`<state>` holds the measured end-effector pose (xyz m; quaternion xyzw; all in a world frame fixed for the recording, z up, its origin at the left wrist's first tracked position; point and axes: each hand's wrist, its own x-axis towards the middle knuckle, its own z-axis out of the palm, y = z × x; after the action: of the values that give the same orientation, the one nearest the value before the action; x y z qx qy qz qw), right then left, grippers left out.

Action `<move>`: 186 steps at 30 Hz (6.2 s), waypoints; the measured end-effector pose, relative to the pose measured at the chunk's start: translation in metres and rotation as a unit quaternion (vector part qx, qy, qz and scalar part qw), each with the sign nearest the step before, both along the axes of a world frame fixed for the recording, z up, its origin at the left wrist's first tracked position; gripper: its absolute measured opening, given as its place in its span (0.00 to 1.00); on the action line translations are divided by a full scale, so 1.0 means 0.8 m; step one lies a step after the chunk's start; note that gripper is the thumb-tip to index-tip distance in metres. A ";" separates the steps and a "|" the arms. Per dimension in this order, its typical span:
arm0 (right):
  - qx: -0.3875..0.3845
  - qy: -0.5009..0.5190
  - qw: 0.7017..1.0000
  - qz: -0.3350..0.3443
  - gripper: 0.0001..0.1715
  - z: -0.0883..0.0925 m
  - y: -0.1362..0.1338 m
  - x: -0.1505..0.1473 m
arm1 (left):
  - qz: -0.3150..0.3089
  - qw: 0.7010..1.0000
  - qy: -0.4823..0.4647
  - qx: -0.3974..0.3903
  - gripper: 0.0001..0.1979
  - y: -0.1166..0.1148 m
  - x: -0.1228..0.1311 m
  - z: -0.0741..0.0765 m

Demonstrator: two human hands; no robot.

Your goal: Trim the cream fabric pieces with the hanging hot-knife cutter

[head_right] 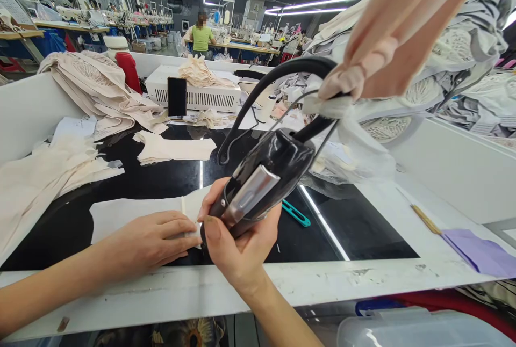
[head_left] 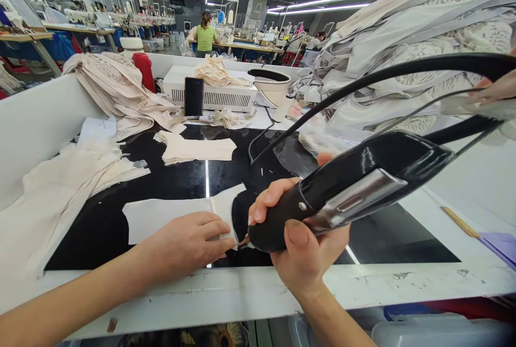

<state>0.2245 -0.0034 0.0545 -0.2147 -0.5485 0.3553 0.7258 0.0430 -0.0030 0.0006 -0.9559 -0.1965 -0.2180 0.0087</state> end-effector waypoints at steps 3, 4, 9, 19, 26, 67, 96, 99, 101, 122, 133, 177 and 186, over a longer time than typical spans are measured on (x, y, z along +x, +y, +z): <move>0.000 -0.003 1.000 0.000 0.17 0.000 0.000 0.000 | 0.001 1.000 -0.004 -0.009 0.10 0.000 -0.001 0.001; -0.002 -0.008 1.000 -0.005 0.18 0.000 0.000 0.000 | 0.001 1.000 -0.006 -0.009 0.10 0.000 -0.001 0.002; -0.003 -0.001 1.000 -0.003 0.18 0.001 0.000 -0.001 | 0.000 1.000 -0.012 -0.012 0.10 -0.001 -0.001 0.003; 0.017 0.020 0.999 0.023 0.17 0.001 0.003 0.002 | 0.006 0.999 -0.027 -0.019 0.09 -0.002 -0.001 -0.004; 0.005 0.032 0.999 0.002 0.17 0.007 0.003 0.002 | 0.008 1.000 -0.023 -0.020 0.10 -0.003 -0.004 -0.007; -0.029 0.003 0.999 0.017 0.21 0.000 -0.007 -0.002 | -0.038 0.999 0.001 -0.009 0.11 0.004 -0.007 -0.017; -0.028 0.011 1.000 0.010 0.19 0.001 -0.004 -0.005 | -0.036 0.999 0.007 -0.012 0.08 0.001 -0.007 0.002; -0.023 0.011 1.000 0.012 0.18 0.002 -0.005 -0.005 | -0.037 0.999 0.005 -0.008 0.09 0.001 -0.009 -0.001; -0.021 0.013 1.000 0.013 0.17 0.003 -0.005 -0.005 | -0.040 0.999 0.000 -0.009 0.09 0.002 -0.009 -0.003; -0.030 0.016 0.999 0.036 0.17 -0.002 -0.007 -0.008 | -0.045 0.999 -0.004 0.009 0.12 0.004 -0.009 -0.013; -0.009 0.007 1.000 -0.025 0.16 0.012 0.007 0.013 | 0.004 0.999 -0.015 -0.051 0.14 -0.011 -0.026 -0.006; -0.005 0.016 0.999 -0.046 0.18 -0.002 0.051 0.035 | 0.056 0.996 0.027 0.060 0.09 0.023 0.045 -0.003; -0.002 0.015 0.998 -0.060 0.19 0.003 0.051 0.036 | 0.053 0.996 0.031 0.068 0.08 0.027 0.047 -0.007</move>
<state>0.2537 0.0370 0.0572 -0.2438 -0.5229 0.3153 0.7535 0.0803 0.0183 -0.0053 -0.9477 -0.2310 -0.2005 0.0911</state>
